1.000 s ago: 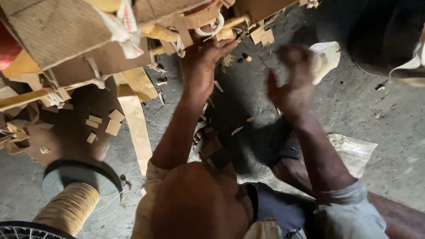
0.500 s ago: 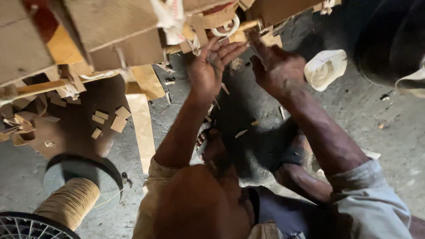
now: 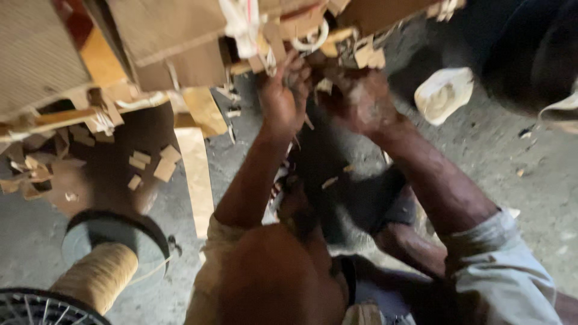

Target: The person sits on the floor and ties thin wooden sticks and kraft paper strips onto a low wooden frame assembly, knotting and folding the strips to secure the sticks in place. They repeatedly pick up sticks and paper strips, fold the paper over the frame rails, and press the joints tight by hand.

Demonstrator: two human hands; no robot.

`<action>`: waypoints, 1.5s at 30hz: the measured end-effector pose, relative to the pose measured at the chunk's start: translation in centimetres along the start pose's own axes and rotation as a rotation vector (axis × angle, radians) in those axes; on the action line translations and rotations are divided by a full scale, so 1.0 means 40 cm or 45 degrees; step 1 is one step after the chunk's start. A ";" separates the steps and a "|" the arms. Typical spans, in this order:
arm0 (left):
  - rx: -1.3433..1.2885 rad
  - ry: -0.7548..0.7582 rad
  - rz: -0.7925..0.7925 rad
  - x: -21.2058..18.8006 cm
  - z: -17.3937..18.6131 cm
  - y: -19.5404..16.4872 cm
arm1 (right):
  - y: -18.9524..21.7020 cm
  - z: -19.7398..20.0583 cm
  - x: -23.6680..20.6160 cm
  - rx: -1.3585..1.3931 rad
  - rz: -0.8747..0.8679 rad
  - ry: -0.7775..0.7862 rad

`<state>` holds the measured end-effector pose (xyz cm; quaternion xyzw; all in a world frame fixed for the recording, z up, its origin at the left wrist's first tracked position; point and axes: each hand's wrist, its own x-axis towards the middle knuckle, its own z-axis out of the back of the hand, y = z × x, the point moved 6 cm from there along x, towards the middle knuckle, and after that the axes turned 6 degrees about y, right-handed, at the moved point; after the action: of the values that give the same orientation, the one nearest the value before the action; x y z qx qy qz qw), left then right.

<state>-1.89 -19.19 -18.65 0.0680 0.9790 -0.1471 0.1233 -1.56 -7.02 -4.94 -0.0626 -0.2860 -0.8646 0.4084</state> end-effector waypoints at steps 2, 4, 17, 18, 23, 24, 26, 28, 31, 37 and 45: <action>0.063 0.056 -0.006 0.003 -0.015 -0.005 | -0.008 0.001 0.004 0.134 -0.043 0.105; 0.186 0.131 -0.005 -0.005 -0.032 -0.014 | 0.002 0.015 -0.002 0.144 -0.063 0.152; 0.130 0.089 0.086 -0.019 -0.031 -0.042 | -0.063 0.042 0.036 -0.157 -0.135 -0.049; 0.156 0.026 0.087 -0.019 -0.031 -0.043 | -0.065 0.046 0.039 -0.062 -0.123 -0.068; 0.421 0.117 -0.073 -0.006 -0.097 -0.049 | -0.047 0.048 0.061 0.012 -0.249 -0.297; 0.371 0.153 -0.071 -0.004 -0.109 -0.035 | -0.043 0.047 0.065 0.006 -0.292 -0.346; 0.342 0.129 -0.043 0.004 -0.112 -0.010 | -0.038 0.036 0.072 -0.025 -0.366 -0.342; 0.372 0.014 0.019 0.017 -0.095 0.018 | -0.039 0.029 0.071 -0.040 -0.453 -0.352; 0.289 0.113 -0.143 0.028 -0.094 0.016 | -0.050 0.017 0.068 -0.096 -0.529 -0.408; 0.459 0.023 -0.495 0.032 -0.107 0.000 | -0.076 0.001 0.068 -0.113 -0.647 -0.581; 0.382 -0.087 -0.445 0.032 -0.108 0.032 | 0.095 0.062 -0.018 -0.305 -0.202 -0.354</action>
<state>-3.87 -16.53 -15.31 -0.0898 0.9383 -0.3124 0.1175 1.42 -7.11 -1.43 -0.2067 -0.2388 -0.9049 0.2852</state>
